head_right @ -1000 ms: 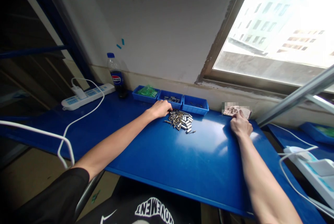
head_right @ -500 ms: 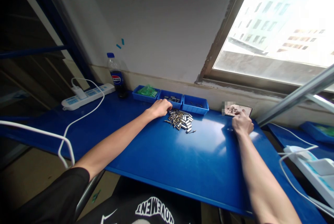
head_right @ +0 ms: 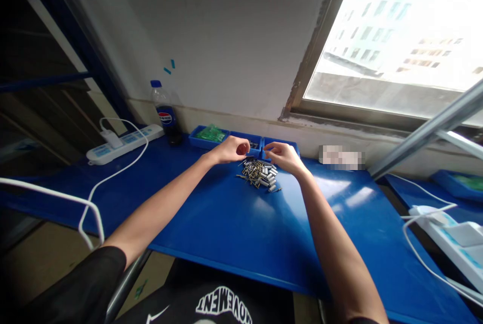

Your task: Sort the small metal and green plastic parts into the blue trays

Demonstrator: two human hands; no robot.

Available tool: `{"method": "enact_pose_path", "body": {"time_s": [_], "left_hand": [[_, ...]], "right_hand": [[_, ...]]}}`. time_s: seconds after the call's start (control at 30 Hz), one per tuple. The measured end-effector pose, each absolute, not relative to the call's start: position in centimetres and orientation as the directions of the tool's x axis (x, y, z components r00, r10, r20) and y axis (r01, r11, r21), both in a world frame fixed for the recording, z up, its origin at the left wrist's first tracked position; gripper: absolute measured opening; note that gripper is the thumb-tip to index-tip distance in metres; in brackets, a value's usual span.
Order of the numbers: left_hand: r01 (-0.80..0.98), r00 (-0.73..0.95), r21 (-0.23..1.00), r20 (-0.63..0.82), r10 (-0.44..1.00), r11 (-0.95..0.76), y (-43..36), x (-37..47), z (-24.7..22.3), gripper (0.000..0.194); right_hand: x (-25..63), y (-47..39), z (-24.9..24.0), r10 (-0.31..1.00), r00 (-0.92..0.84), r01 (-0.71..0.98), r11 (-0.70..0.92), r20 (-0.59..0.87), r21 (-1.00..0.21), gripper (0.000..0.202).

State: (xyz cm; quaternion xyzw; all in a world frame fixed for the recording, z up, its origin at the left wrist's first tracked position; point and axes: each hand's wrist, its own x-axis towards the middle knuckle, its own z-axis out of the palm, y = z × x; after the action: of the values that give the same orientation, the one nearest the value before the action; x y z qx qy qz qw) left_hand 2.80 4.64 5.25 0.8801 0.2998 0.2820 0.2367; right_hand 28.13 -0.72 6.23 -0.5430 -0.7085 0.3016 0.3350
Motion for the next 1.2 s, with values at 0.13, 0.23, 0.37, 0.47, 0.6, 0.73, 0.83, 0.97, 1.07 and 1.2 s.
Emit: {"method": "enact_pose_path", "body": {"time_s": [0.13, 0.23, 0.37, 0.47, 0.6, 0.73, 0.83, 0.97, 1.07, 1.2], "left_hand": [[0.279, 0.665, 0.641, 0.408, 0.625, -0.715, 4.6, 3.1, 5.2, 0.013], [0.248, 0.661, 0.661, 0.42, 0.622, -0.709, 4.4, 3.2, 5.5, 0.011], [0.26, 0.643, 0.678, 0.409, 0.647, -0.687, 4.2, 3.2, 5.8, 0.011], [0.375, 0.631, 0.626, 0.368, 0.683, -0.684, 4.5, 2.8, 5.8, 0.011], [0.564, 0.64, 0.492, 0.247, 0.728, -0.663, 5.0, 2.1, 5.5, 0.01], [0.657, 0.65, 0.41, 0.118, 0.751, -0.633, 4.9, 1.9, 5.0, 0.013], [0.696, 0.64, 0.358, 0.084, 0.764, -0.622, 4.6, 2.2, 4.7, 0.015], [0.73, 0.62, 0.304, 0.08, 0.78, -0.612, 4.2, 2.7, 4.2, 0.016], [0.748, 0.606, 0.273, 0.089, 0.79, -0.604, 4.1, 3.0, 3.9, 0.02], [0.776, 0.586, 0.225, 0.09, 0.805, -0.589, 3.9, 3.2, 3.9, 0.029]], "right_hand": [[26.3, -0.8, 5.5, 0.967, -0.242, 0.417, 0.173, 0.075, -0.892, 0.037], [25.7, -1.0, 5.3, 0.964, -0.251, 0.276, 0.159, 0.089, -0.948, 0.04], [25.6, -1.0, 5.6, 0.966, -0.23, 0.187, 0.162, 0.117, -0.969, 0.04], [26.0, -0.6, 5.9, 0.979, -0.152, 0.173, 0.162, 0.137, -0.971, 0.038], [27.2, 0.0, 6.1, 0.983, 0.003, 0.155, 0.181, 0.184, -0.971, 0.034], [28.6, 0.6, 6.1, 0.984, 0.049, 0.154, 0.161, 0.17, -0.975, 0.033], [29.1, 0.7, 6.2, 0.979, 0.137, 0.199, 0.124, 0.153, -0.972, 0.031], [29.0, 0.5, 6.8, 0.946, 0.292, 0.177, 0.093, 0.143, -0.98, 0.031], [28.7, 0.3, 7.2, 0.956, 0.254, 0.196, 0.097, 0.146, -0.976, 0.028], [28.3, 0.2, 7.3, 0.98, 0.137, 0.241, 0.11, 0.146, -0.964, 0.027]]}}
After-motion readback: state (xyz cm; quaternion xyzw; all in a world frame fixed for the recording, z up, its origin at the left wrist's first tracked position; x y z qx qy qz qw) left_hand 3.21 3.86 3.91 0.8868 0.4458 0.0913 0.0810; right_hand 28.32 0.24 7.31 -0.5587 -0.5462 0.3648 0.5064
